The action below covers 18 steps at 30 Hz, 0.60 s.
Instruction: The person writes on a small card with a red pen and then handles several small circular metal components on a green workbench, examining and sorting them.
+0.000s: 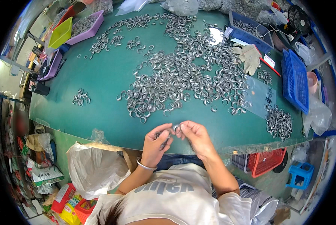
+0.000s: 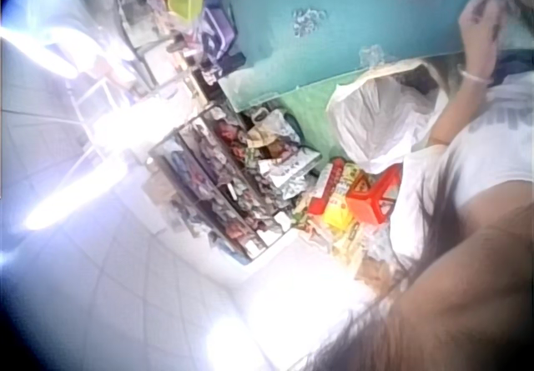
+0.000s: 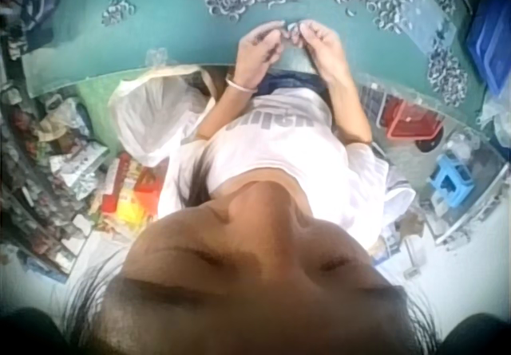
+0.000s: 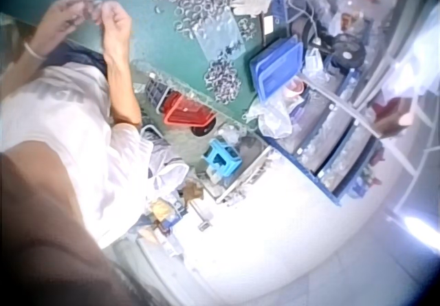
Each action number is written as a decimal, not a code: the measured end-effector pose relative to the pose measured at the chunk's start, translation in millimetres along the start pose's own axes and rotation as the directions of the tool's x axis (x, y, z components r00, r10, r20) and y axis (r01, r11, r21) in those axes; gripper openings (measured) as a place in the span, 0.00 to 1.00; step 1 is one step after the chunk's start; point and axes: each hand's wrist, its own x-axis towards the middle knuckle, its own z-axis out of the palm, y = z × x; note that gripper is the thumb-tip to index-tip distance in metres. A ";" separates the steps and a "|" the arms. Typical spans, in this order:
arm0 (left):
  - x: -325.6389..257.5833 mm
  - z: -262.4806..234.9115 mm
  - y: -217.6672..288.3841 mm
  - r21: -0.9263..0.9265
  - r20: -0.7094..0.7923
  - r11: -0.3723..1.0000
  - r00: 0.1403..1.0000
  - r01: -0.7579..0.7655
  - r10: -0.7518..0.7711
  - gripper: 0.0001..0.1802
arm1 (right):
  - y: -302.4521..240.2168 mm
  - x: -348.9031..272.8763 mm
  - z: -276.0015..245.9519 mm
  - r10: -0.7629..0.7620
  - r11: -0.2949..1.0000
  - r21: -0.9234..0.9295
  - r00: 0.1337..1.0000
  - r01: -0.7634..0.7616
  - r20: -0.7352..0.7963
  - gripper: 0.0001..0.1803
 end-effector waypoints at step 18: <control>-6.4 3.2 14.9 0.081 -0.022 0.994 0.997 0.074 -0.072 0.17 | -5.6 -2.3 27.5 -0.558 0.160 -0.800 0.722 0.578 0.409 0.09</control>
